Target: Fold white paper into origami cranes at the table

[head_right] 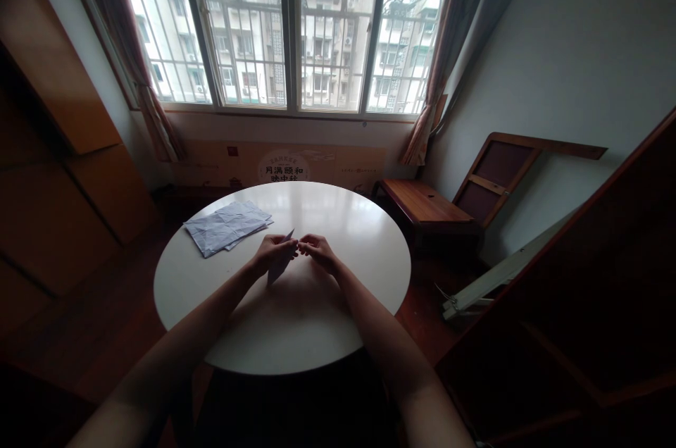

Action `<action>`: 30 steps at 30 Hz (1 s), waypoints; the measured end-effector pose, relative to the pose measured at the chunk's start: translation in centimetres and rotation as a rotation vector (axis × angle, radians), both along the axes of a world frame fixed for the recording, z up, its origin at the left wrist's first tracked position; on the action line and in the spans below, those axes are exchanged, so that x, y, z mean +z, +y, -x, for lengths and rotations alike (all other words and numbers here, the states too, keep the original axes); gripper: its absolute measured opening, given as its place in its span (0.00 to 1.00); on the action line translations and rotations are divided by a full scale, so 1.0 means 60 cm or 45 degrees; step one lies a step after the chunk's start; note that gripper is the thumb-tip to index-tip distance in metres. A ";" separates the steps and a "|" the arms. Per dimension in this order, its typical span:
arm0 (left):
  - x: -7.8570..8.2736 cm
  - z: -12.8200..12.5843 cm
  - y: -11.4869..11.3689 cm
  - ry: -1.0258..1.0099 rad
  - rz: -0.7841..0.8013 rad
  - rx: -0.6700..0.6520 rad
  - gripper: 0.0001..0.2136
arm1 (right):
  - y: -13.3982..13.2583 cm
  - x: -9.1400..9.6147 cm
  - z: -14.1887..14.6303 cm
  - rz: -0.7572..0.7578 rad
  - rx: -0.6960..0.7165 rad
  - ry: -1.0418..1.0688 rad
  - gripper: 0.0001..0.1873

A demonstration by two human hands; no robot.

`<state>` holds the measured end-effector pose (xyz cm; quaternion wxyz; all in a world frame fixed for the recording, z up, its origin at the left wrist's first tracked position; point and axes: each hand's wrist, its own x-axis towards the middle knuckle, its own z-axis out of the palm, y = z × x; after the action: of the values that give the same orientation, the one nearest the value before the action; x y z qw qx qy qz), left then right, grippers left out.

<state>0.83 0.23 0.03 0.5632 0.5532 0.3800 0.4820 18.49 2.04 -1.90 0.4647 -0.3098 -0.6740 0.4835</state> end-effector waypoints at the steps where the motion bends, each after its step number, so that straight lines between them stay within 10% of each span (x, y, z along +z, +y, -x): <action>1: 0.001 0.000 -0.001 0.003 -0.010 0.010 0.16 | 0.000 0.000 0.000 0.001 0.008 -0.001 0.17; 30: -0.007 -0.008 0.010 -0.073 -0.012 -0.107 0.23 | 0.009 -0.015 0.006 0.050 0.029 -0.078 0.22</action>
<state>1.28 0.83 -0.39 0.5909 0.5573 0.3379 0.4755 18.14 2.61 -2.78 0.4323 -0.3257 -0.6817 0.4922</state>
